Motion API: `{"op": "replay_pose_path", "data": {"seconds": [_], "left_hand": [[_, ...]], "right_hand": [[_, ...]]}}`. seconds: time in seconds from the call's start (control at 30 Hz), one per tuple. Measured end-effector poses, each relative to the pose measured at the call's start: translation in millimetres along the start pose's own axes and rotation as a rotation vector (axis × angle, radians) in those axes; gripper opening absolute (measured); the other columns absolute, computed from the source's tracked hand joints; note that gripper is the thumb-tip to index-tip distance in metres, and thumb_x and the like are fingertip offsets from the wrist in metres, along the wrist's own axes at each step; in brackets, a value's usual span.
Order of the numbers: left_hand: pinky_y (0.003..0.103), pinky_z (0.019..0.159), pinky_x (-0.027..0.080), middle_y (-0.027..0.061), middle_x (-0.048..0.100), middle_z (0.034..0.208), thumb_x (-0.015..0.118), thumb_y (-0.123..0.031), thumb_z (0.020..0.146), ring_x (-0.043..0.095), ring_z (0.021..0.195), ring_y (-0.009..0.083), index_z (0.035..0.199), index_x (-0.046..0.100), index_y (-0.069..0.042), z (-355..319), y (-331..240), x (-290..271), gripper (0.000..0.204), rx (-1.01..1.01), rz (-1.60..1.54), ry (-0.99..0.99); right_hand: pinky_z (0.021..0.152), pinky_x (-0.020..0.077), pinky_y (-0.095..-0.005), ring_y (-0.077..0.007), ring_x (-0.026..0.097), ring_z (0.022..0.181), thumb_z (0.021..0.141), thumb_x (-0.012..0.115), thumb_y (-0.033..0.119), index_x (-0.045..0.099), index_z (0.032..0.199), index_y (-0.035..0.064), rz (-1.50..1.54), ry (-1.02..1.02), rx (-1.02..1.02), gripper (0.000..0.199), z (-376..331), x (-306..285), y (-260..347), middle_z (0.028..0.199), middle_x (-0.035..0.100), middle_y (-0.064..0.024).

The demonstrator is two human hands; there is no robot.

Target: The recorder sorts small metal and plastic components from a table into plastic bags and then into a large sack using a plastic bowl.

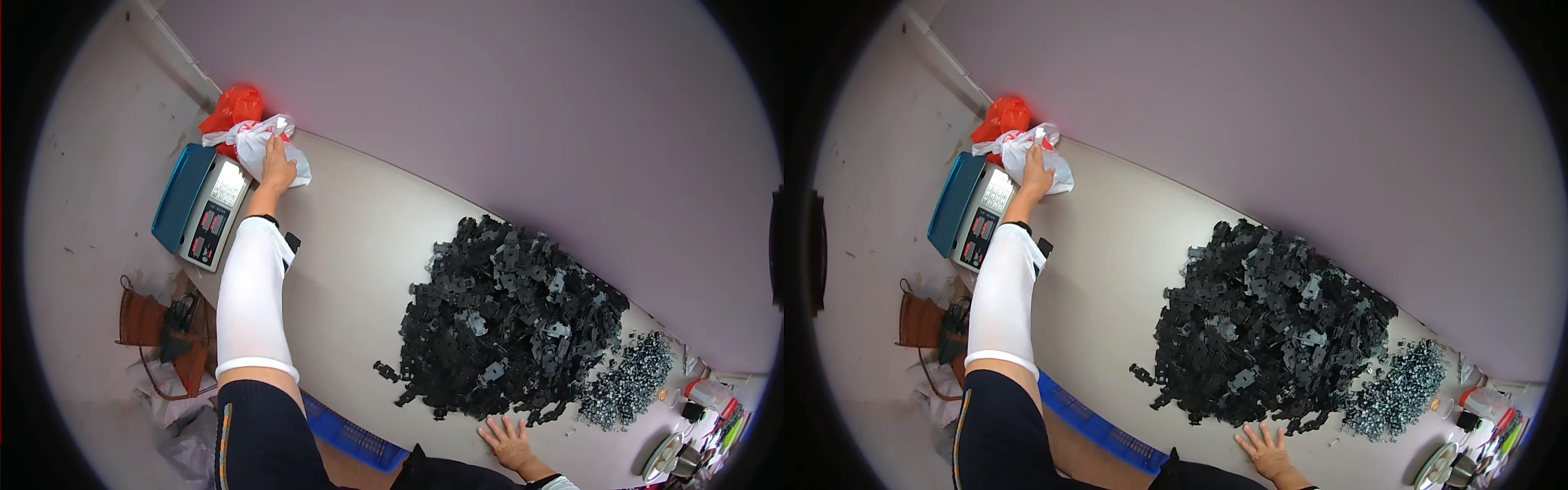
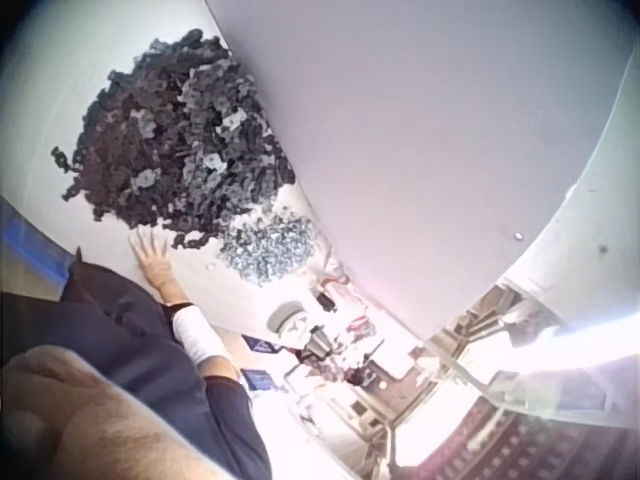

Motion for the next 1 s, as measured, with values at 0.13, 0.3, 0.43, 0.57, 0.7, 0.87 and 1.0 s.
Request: {"op": "replay_pose_path", "data": {"seconds": [0.13, 0.3, 0.43, 0.57, 0.7, 0.87, 1.0], "left_hand": [[0.036, 0.107, 0.032, 0.0132, 0.023, 0.148, 0.055, -0.006, 0.087, 0.037, 0.13, 0.0278, 0.145, 0.023, -0.003, -55.1, -16.9, -43.7, 0.067, -0.163, -0.829, 0.034], [0.039, 0.109, 0.027, 0.0128, 0.022, 0.149, 0.055, -0.012, 0.088, 0.032, 0.133, 0.0273, 0.147, 0.02, -0.006, -154.1, -50.3, -126.5, 0.07, -0.067, -0.997, 0.026], [0.041, 0.11, 0.024, 0.0135, 0.022, 0.149, 0.061, -0.017, 0.086, 0.027, 0.136, 0.0278, 0.147, 0.021, -0.005, -236.7, -78.6, -149.0, 0.074, 0.037, -0.935, 0.059], [0.043, 0.111, 0.022, 0.0181, 0.025, 0.148, 0.064, -0.02, 0.085, 0.026, 0.136, 0.0327, 0.145, 0.024, -0.001, -330.6, -114.2, -113.1, 0.075, 0.271, -0.661, 0.142], [0.045, 0.11, 0.022, 0.0212, 0.027, 0.147, 0.063, -0.016, 0.081, 0.028, 0.133, 0.0366, 0.138, 0.033, 0.004, -395.5, -178.4, -116.9, 0.068, 0.274, -0.744, 0.167], [0.043, 0.107, 0.025, 0.0147, 0.038, 0.143, 0.057, -0.011, 0.087, 0.036, 0.129, 0.0348, 0.132, 0.045, 0.001, -392.1, -254.3, -132.7, 0.048, 0.437, -0.76, 0.248], [0.039, 0.1, 0.037, 0.0145, 0.063, 0.115, 0.06, -0.012, 0.087, 0.057, 0.109, 0.0277, 0.113, 0.062, -0.001, -385.8, -210.7, -141.2, 0.029, 0.447, -0.821, 0.234]], "right_hand": [[0.102, 0.0158, -0.0699, -0.0387, 0.016, 0.139, 0.079, 0.067, 0.033, 0.023, 0.146, 0.032, 0.039, 0.025, 0.007, 0.08, -2.3, -1.2, 0.8, 0.154, 0.016, -0.0032], [0.105, 0.0186, -0.0655, -0.0386, 0.015, 0.14, 0.081, 0.065, 0.03, 0.023, 0.147, 0.0279, -0.097, 0.035, -0.016, 0.078, -5.9, -20.3, 4.6, 0.155, 0.014, -0.0024], [0.102, 0.0365, -0.0479, -0.0394, 0.036, 0.13, 0.084, 0.063, 0.027, 0.046, 0.135, 0.0144, 0.142, 0.103, -0.154, 0.055, -10.6, -64.4, 11.9, 0.146, 0.034, -0.0135], [0.077, 0.0521, -0.0369, -0.0315, 0.066, 0.082, 0.084, 0.063, 0.015, 0.066, 0.1, 0.0021, 0.635, -0.251, -0.236, 0.021, 19.7, -156.1, 29.3, 0.092, 0.067, -0.0185], [0.088, 0.0461, -0.0392, -0.0353, 0.056, 0.104, 0.08, 0.061, 0.003, 0.056, 0.112, -0.0006, 0.583, -0.825, -0.416, 0.032, 79.1, -254.1, 67.5, 0.114, 0.059, -0.0188], [0.081, 0.0441, -0.0449, -0.0389, 0.053, 0.095, 0.075, 0.071, 0.028, 0.056, 0.106, 0.0018, 0.532, -0.997, -0.297, 0.044, 127.7, -286.3, 72.7, 0.109, 0.056, -0.0197], [0.083, 0.0447, -0.0432, -0.0349, 0.056, 0.094, 0.079, 0.066, 0.022, 0.064, 0.096, 0.0036, 0.527, -0.969, -0.322, 0.026, 185.0, -264.4, 102.3, 0.096, 0.063, -0.0147]]}}
Point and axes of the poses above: each hand's wrist, its own z-axis towards the middle knuckle, its own x-axis out of the palm, y = z × x, the point moved 2 cm from there along z, towards the middle knuckle
